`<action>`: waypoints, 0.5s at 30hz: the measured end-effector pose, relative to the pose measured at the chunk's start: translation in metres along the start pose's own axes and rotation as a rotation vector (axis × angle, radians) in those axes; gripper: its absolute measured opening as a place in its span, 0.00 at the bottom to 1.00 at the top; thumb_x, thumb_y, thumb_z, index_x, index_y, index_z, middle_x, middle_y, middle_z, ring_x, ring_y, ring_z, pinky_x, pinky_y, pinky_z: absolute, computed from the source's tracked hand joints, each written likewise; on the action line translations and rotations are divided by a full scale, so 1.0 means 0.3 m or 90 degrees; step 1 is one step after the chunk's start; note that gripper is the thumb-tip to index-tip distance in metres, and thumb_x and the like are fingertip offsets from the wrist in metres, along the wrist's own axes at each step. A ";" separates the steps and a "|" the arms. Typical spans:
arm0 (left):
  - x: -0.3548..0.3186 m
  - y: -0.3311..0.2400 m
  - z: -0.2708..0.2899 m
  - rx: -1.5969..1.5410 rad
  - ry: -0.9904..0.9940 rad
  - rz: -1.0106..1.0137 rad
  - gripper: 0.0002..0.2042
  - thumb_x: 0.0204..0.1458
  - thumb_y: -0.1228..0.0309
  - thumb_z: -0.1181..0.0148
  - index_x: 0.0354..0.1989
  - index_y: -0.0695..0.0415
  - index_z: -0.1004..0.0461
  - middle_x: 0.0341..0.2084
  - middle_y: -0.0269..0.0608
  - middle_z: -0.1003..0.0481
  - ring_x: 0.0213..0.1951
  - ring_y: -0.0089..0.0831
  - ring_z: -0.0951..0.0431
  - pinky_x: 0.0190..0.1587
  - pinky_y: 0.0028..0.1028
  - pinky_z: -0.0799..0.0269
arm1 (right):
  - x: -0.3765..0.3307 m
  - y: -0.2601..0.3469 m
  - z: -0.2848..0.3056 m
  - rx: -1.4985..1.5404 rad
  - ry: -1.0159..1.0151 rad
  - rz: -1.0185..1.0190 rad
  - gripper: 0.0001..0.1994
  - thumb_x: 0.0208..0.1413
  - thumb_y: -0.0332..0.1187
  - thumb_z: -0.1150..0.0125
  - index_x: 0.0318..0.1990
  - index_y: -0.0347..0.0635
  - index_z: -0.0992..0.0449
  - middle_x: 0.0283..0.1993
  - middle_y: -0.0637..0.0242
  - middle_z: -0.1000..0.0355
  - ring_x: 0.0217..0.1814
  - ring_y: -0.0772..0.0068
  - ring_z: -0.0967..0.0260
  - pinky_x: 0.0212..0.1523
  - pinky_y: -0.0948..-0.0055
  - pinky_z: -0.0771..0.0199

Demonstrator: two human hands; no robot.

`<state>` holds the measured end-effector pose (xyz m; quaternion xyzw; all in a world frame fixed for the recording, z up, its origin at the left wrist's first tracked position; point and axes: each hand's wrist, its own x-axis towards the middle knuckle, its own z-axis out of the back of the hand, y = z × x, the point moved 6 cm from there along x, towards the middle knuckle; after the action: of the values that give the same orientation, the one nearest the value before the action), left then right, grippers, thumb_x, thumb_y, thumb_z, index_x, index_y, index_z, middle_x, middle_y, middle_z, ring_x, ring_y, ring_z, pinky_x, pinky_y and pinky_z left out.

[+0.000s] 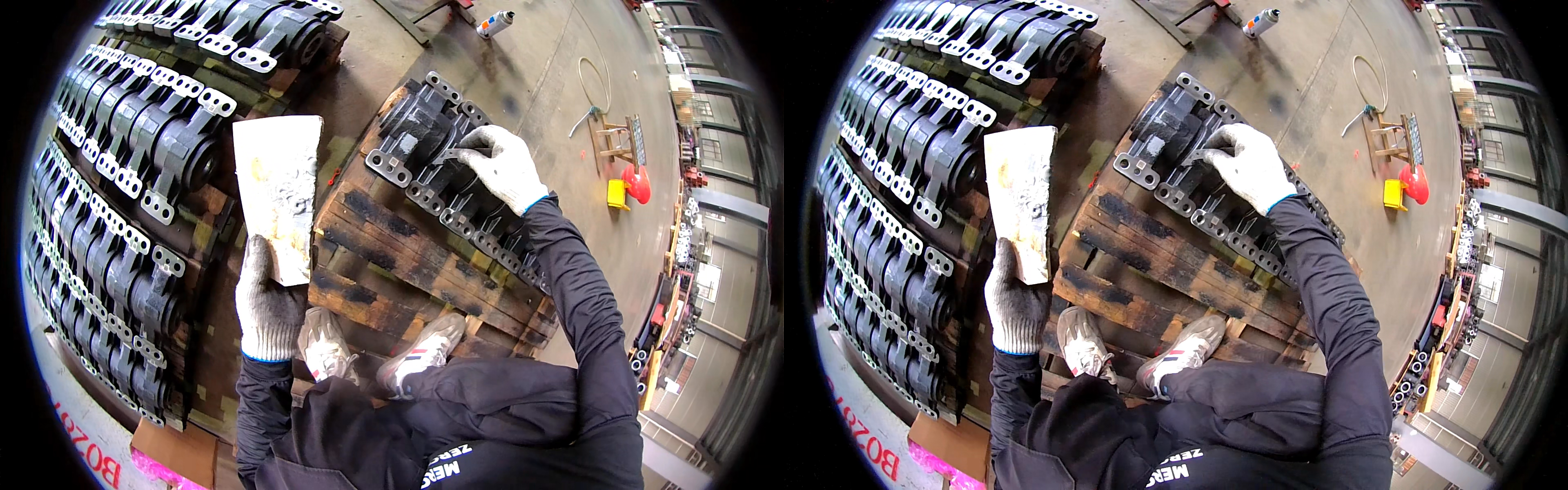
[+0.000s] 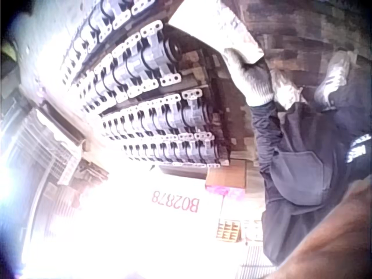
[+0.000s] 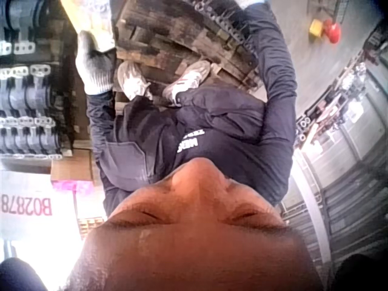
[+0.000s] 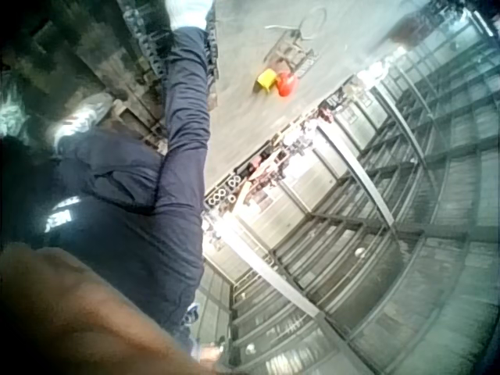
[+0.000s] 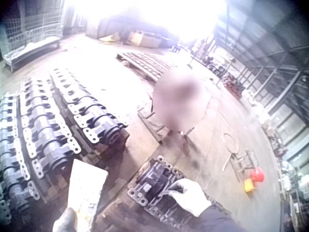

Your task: The person applies a gray compound to the surfaces of large black metal tracks using a small scraper and a flat board. They work on multiple track segments arranged on wooden pallets, spreading the compound evenly across the surfaces.

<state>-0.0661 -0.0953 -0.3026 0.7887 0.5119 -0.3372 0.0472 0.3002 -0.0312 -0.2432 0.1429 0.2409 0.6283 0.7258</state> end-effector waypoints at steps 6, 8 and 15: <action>0.010 0.003 0.041 0.014 -0.031 0.011 0.24 0.66 0.60 0.46 0.66 0.59 0.35 0.59 0.43 0.26 0.58 0.38 0.25 0.60 0.40 0.29 | -0.006 -0.009 -0.034 -0.048 0.004 0.035 0.09 0.52 0.30 0.31 0.39 0.36 0.20 0.37 0.57 0.23 0.40 0.63 0.24 0.44 0.68 0.25; 0.014 0.006 0.040 0.013 -0.029 0.014 0.24 0.66 0.60 0.46 0.66 0.59 0.35 0.59 0.44 0.26 0.58 0.38 0.25 0.60 0.40 0.29 | -0.005 0.011 -0.054 -0.106 0.012 0.075 0.08 0.52 0.30 0.31 0.38 0.37 0.20 0.37 0.59 0.23 0.40 0.62 0.25 0.44 0.68 0.26; 0.007 -0.009 -0.007 -0.005 0.001 0.015 0.23 0.67 0.61 0.48 0.65 0.63 0.35 0.59 0.45 0.26 0.58 0.37 0.25 0.62 0.38 0.30 | -0.016 0.008 -0.013 -0.002 -0.021 0.021 0.09 0.54 0.32 0.31 0.39 0.36 0.20 0.35 0.58 0.23 0.39 0.65 0.24 0.44 0.69 0.25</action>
<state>-0.0669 -0.0917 -0.3014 0.7947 0.5041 -0.3338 0.0541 0.2956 -0.0360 -0.2444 0.1560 0.2257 0.6381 0.7194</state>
